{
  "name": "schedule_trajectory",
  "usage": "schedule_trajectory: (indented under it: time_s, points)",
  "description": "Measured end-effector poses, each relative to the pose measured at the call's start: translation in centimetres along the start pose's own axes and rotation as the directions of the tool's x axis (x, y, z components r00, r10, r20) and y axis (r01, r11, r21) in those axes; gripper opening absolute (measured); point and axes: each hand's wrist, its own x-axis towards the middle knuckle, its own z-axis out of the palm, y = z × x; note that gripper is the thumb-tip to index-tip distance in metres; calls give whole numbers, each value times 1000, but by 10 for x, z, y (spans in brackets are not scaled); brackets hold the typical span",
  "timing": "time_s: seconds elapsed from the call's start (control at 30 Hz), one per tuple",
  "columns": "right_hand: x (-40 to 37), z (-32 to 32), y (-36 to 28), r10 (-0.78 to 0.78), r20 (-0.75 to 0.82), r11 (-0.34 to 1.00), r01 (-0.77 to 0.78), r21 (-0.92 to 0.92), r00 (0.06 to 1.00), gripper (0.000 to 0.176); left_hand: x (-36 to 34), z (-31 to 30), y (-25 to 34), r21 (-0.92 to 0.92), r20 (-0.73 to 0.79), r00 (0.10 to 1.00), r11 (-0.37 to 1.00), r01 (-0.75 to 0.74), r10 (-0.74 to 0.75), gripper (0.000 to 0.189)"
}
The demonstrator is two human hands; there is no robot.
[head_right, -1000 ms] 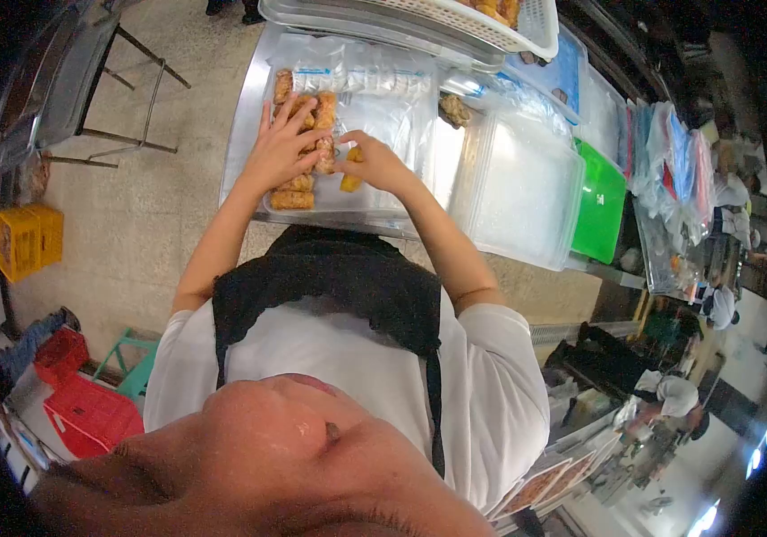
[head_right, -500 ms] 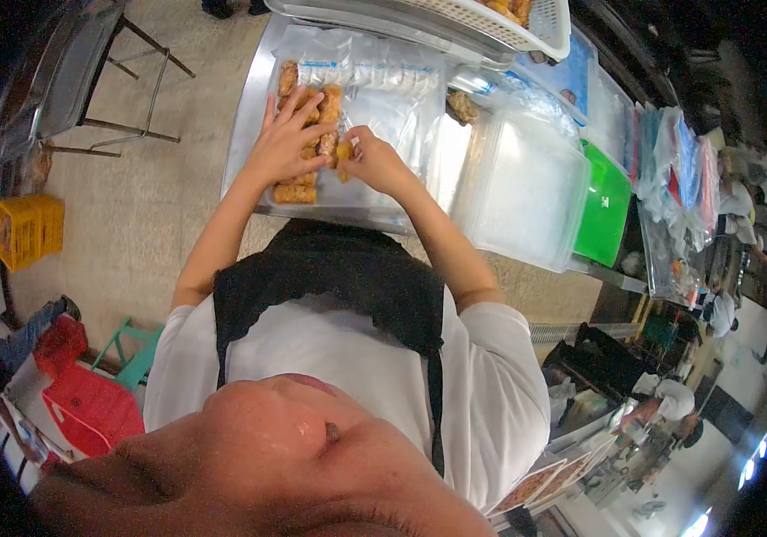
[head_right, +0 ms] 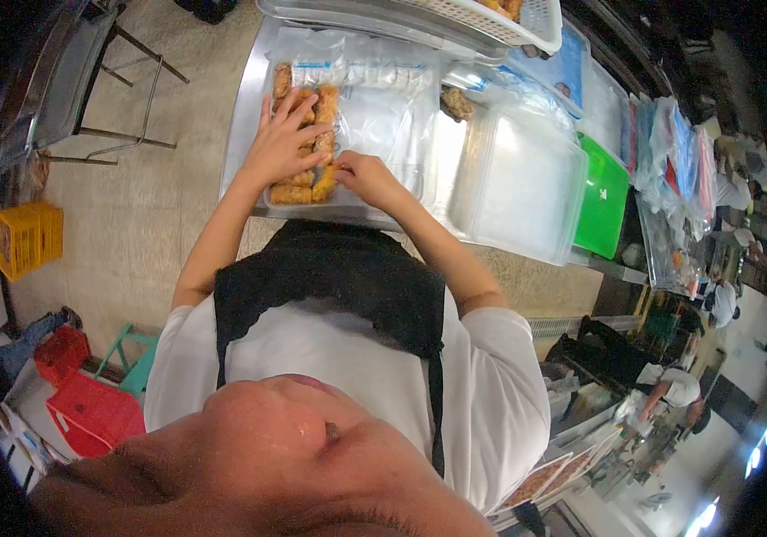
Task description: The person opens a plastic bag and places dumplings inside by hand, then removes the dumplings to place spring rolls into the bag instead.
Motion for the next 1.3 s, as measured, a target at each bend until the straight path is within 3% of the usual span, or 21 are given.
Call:
schedule_trajectory:
  time_s: [0.07,0.2,0.37,0.47,0.57,0.6,0.7,0.87,1.07,1.17,1.23,1.3]
  points:
    - [2,2,3,-112,-29,991,109,-79,993,19,-1,4,-2,5,-56,998,999,-31,32,40]
    - [3,1,-1,-296,-19,933,285,-218,955,16,1,0,0,18,-22,1000,1000,-21,22,41]
    - [10,-2,6,-452,129,799,465,-380,883,17,2,1,-1,31,56,998,1000,4,-5,45]
    - [12,-4,10,-438,188,775,475,-417,879,21,4,-7,5,33,83,996,999,18,-21,41]
    - [4,-3,-2,-356,107,883,371,-289,929,26,1,1,-8,-214,-100,994,976,31,-53,31]
    - [0,-1,-8,-352,86,887,362,-287,932,26,-1,-1,-11,-340,-202,970,939,61,-136,27]
    - [-6,-2,-12,-353,59,889,355,-288,934,28,-21,3,-18,-422,-373,868,894,154,-326,27]
    - [6,-5,0,-493,104,820,501,-278,864,28,-54,6,-18,-371,-367,849,896,242,-381,23]
    - [3,-10,-9,-369,187,763,412,-498,910,17,-66,-7,2,-96,-294,932,977,190,-210,14]
    - [14,-39,-34,-600,67,675,549,-493,798,26,-67,-11,16,-45,-207,962,984,172,-178,14]
    - [36,-95,-63,-775,-49,493,555,-670,629,25,-68,-12,24,-15,-133,968,977,212,-212,14]
    - [65,-167,-101,-876,-270,463,538,-705,399,17,-66,-16,29,60,-122,973,977,204,-195,15]
